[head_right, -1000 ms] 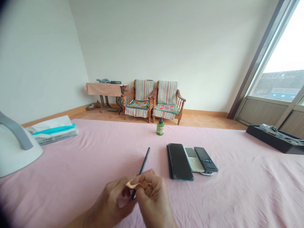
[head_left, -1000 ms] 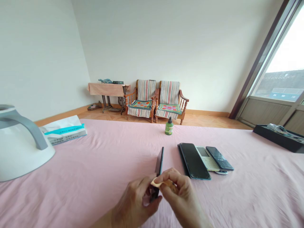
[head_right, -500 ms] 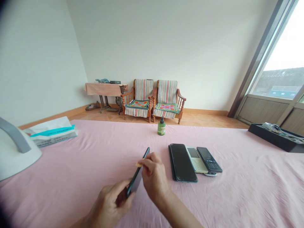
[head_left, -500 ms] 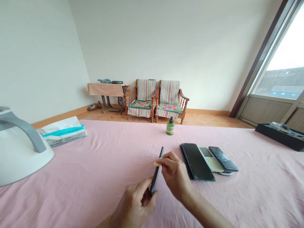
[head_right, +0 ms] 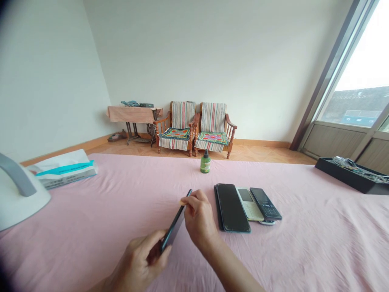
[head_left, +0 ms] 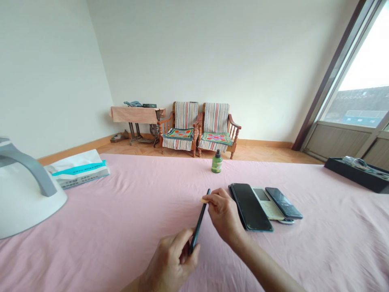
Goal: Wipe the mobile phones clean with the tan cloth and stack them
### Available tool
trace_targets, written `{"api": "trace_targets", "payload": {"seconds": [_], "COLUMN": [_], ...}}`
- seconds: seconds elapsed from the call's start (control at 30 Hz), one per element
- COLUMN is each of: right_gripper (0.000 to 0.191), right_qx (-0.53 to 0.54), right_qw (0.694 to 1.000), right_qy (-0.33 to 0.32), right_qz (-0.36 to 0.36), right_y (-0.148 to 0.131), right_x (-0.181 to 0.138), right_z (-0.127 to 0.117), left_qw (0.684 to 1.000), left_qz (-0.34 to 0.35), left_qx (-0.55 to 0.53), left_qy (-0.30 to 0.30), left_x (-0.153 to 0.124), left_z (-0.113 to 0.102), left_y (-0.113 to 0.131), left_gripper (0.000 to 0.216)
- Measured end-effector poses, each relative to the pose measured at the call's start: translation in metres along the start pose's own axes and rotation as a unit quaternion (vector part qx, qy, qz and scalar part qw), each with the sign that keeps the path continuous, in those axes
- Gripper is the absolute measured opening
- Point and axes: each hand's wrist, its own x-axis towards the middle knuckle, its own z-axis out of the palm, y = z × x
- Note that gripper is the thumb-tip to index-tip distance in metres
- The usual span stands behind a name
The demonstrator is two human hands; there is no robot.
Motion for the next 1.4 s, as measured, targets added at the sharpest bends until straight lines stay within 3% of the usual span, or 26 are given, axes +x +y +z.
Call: {"api": "trace_targets", "payload": {"seconds": [0.27, 0.53, 0.83, 1.13, 1.4], "right_gripper": [0.035, 0.031, 0.037, 0.037, 0.026], "right_qx": [0.027, 0.010, 0.079, 0.011, -0.058], "right_qw": [0.999, 1.000, 0.996, 1.000, 0.996], "right_qy": [-0.010, 0.020, -0.037, -0.019, 0.006], "right_qz": [-0.023, 0.002, -0.022, -0.004, 0.060], "right_y": [-0.016, -0.004, -0.026, -0.003, 0.039], "right_x": [-0.014, -0.004, -0.033, -0.002, 0.009], "right_z": [0.008, 0.006, 0.028, 0.031, 0.023], "left_qw": [0.999, 0.999, 0.981, 0.980, 0.978], "left_qz": [-0.038, -0.045, -0.161, -0.187, -0.191], "left_qx": [0.010, 0.006, -0.110, -0.068, -0.079], "left_qy": [-0.010, -0.025, -0.020, -0.030, -0.028], "left_x": [-0.004, 0.000, 0.003, 0.002, 0.004], "left_z": [0.001, -0.001, -0.005, -0.002, -0.003], "left_y": [-0.005, -0.003, -0.005, -0.012, -0.013], "left_gripper": [0.012, 0.013, 0.012, 0.015, 0.016]}}
